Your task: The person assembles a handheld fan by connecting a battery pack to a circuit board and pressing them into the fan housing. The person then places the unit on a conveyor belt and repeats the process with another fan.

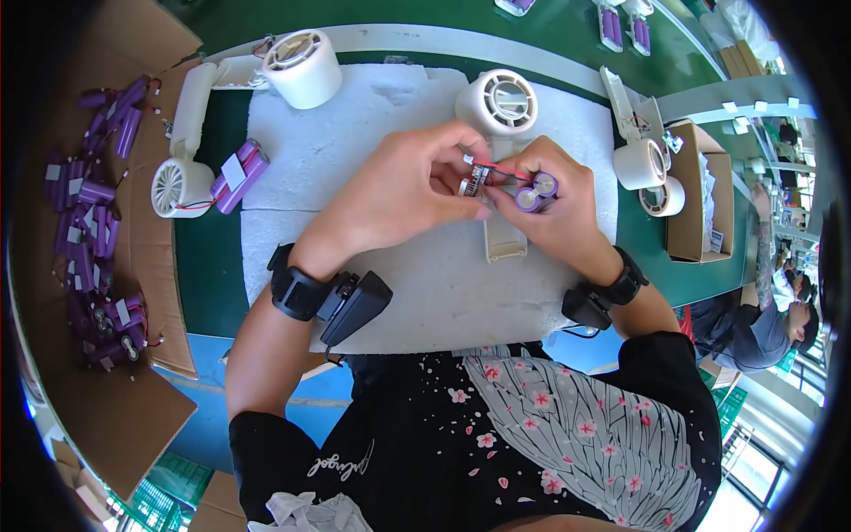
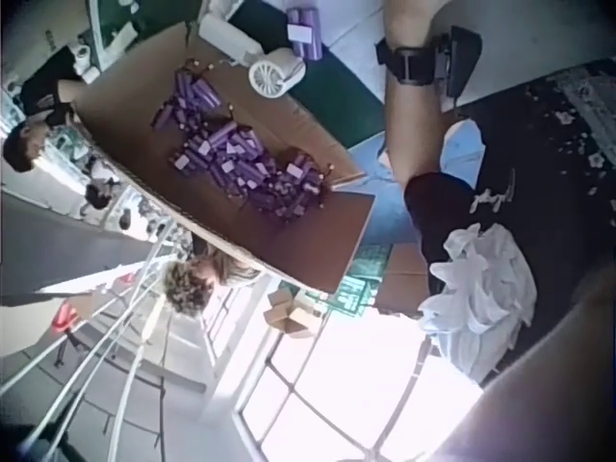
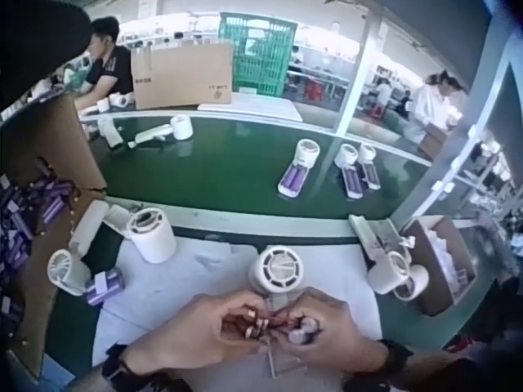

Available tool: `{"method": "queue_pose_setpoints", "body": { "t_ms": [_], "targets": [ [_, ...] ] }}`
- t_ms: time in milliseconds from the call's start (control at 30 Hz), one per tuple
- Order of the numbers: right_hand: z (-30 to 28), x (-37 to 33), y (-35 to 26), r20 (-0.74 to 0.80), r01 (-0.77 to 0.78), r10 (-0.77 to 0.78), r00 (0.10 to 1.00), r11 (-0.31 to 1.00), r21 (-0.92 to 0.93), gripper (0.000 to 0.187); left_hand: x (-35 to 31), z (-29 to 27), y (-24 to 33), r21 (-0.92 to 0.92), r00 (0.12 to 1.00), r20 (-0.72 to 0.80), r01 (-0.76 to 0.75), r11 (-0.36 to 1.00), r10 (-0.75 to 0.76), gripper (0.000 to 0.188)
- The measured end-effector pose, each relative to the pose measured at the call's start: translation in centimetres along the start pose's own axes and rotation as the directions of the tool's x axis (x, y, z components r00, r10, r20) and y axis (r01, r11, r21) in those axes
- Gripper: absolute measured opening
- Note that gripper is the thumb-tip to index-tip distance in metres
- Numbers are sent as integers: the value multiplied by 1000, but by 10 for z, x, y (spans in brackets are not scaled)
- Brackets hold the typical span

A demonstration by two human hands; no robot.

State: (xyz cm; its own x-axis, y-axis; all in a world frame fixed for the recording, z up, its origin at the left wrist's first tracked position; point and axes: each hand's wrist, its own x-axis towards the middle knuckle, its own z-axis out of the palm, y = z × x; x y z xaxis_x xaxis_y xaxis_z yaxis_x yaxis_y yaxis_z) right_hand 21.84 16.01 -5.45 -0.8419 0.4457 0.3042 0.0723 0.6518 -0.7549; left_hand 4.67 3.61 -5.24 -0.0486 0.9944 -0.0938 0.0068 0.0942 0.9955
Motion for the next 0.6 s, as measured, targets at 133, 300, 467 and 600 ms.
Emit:
{"method": "queue_pose_setpoints", "body": {
  "t_ms": [133, 300, 467, 600],
  "targets": [
    [-1, 3, -4, -5, 46, -47, 999, 997, -61, 26, 0, -2, -3, 106, 989, -57, -128, 986, 135, 31],
    [-4, 5, -3, 23, 120, -119, 993, 990, -73, 27, 2, -6, -10, 393, 932, -79, -298, 870, 354, 29],
    [-3, 4, -4, 33, 124, -122, 992, 990, -73, 27, -1, -9, -6, 425, 956, -6, -262, 866, 292, 29],
    [-3, 3, -4, 11, 101, -101, 995, 990, -97, 25, -3, -2, 6, 363, 962, 13, -258, 895, 272, 33]
  ]
}}
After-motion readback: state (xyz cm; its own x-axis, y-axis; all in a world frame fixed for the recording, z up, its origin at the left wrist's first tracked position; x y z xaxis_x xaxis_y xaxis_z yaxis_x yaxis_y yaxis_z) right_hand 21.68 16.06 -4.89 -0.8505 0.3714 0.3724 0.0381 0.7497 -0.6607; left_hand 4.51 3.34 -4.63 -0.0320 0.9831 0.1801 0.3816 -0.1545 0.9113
